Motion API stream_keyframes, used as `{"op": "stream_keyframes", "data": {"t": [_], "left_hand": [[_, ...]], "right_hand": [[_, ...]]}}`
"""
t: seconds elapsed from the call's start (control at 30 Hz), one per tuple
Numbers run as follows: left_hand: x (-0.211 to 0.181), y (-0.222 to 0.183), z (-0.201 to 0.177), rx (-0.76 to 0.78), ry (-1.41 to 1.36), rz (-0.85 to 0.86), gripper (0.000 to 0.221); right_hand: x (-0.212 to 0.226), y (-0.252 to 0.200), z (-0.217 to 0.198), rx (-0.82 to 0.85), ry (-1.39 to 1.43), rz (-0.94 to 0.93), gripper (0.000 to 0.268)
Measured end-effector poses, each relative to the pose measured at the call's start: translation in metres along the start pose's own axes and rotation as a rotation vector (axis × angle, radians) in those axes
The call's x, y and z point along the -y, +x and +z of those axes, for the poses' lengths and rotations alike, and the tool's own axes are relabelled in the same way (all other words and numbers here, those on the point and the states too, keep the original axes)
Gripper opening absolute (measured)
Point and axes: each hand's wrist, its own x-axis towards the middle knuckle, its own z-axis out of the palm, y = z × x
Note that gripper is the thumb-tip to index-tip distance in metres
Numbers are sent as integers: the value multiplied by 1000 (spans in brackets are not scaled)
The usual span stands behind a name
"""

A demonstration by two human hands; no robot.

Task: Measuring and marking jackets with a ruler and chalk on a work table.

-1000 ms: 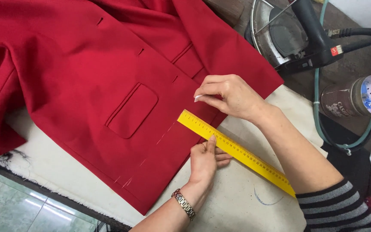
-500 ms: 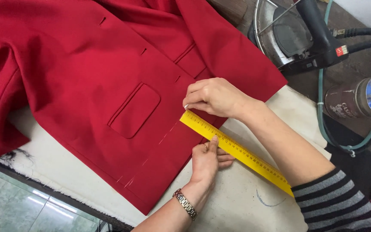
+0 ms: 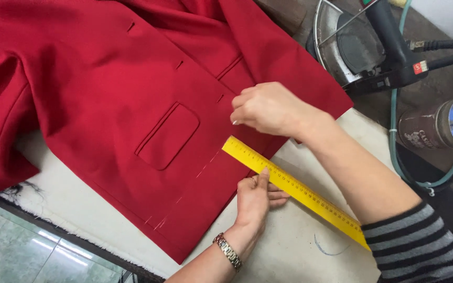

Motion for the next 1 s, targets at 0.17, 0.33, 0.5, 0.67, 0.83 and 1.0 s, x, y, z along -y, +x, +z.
{"op": "stream_keyframes", "data": {"t": [0.17, 0.33, 0.5, 0.67, 0.83, 1.0], "left_hand": [[1, 10, 15, 92, -16, 9, 40], [0, 34, 28, 108, 11, 17, 40], [-1, 39, 33, 56, 6, -25, 40], [-7, 34, 37, 25, -14, -35, 40], [-9, 33, 39, 5, -32, -41, 39], [-10, 32, 40, -9, -33, -39, 38]], "right_hand": [[-10, -18, -23, -128, 150, 142, 10], [-15, -28, -25, -221, 230, 187, 5], [-15, -31, -27, -221, 329, 226, 8], [-14, -33, -24, -211, 373, 258, 9], [-14, -32, -25, -199, 430, 278, 10], [-14, -31, -21, -207, 402, 250, 8]]}}
